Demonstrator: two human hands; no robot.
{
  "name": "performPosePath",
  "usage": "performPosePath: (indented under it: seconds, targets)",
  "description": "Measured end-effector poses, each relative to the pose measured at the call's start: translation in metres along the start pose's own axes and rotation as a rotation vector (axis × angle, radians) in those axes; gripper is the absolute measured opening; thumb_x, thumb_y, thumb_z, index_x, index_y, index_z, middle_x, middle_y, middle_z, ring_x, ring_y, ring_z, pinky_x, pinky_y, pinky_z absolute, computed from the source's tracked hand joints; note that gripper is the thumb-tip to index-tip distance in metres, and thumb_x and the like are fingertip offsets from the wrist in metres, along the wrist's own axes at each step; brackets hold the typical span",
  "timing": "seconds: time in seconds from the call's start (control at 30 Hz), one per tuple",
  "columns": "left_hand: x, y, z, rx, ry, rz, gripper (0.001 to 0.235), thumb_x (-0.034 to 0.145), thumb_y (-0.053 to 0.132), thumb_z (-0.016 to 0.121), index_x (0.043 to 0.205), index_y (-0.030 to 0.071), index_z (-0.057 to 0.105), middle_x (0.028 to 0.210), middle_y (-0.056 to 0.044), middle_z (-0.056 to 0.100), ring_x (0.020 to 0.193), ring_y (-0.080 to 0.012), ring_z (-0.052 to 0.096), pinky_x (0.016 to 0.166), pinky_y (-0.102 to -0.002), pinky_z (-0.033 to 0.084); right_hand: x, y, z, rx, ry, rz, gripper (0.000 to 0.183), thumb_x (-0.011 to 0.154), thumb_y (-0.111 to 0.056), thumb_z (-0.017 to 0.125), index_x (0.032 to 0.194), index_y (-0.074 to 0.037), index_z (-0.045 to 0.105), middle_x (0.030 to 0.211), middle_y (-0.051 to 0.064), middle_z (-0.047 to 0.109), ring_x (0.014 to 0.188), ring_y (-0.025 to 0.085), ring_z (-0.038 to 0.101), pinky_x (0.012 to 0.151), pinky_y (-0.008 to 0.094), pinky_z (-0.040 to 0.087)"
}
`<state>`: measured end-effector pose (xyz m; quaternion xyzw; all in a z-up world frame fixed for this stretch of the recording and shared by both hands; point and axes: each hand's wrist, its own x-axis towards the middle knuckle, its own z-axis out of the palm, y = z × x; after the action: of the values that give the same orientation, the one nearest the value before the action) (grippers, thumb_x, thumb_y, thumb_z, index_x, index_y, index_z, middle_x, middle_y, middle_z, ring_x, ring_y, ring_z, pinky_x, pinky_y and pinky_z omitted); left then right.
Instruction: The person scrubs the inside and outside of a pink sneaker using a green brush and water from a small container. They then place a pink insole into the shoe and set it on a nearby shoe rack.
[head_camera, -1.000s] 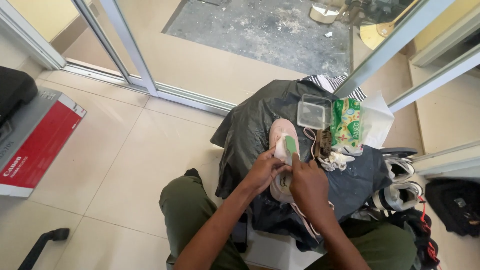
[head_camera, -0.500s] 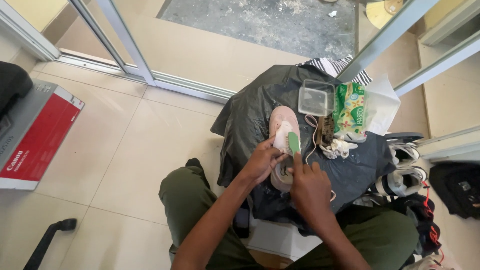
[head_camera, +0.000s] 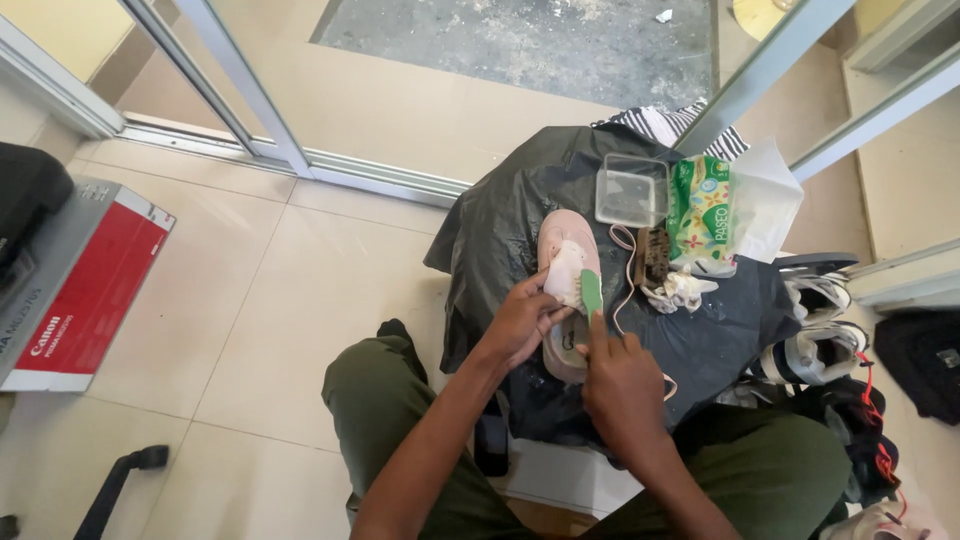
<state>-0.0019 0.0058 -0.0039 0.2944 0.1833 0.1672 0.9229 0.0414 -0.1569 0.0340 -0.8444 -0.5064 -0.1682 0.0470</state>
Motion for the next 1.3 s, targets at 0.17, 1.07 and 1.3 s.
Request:
performPosePath:
  seconds: [0.17, 1.07, 1.3]
  targets:
    - [0.000, 0.001, 0.002, -0.041, 0.026, 0.012, 0.069, 0.094, -0.012, 0.049, 0.160, -0.008, 0.029, 0.156, -0.032, 0.037, 0.135, -0.0333, 0.046, 0.108, -0.051, 0.047, 0.005, 0.008, 0.011, -0.008, -0.004, 0.020, 0.046, 0.102, -0.031, 0.058, 0.135, 0.001, 0.066, 0.070, 0.013, 0.069, 0.072, 0.027, 0.064, 0.055, 0.038, 0.053]
    - [0.005, -0.008, -0.005, -0.162, 0.019, 0.003, 0.071, 0.090, -0.011, 0.059, 0.157, -0.008, 0.036, 0.139, -0.031, 0.053, 0.118, -0.0349, 0.063, 0.103, -0.053, 0.052, 0.029, 0.027, 0.039, 0.037, 0.094, -0.013, 0.048, 0.099, -0.029, 0.063, 0.137, 0.000, 0.065, 0.073, 0.012, 0.070, 0.073, 0.027, 0.064, 0.055, 0.037, 0.055]
    - [0.001, 0.006, -0.001, -0.039, -0.029, 0.022, 0.068, 0.091, -0.009, 0.056, 0.156, -0.005, 0.037, 0.135, -0.022, 0.058, 0.112, -0.0252, 0.068, 0.103, -0.041, 0.057, 0.009, -0.002, 0.013, 0.040, 0.093, -0.086, 0.047, 0.099, -0.031, 0.064, 0.134, 0.000, 0.066, 0.068, 0.012, 0.066, 0.068, 0.027, 0.062, 0.054, 0.036, 0.052]
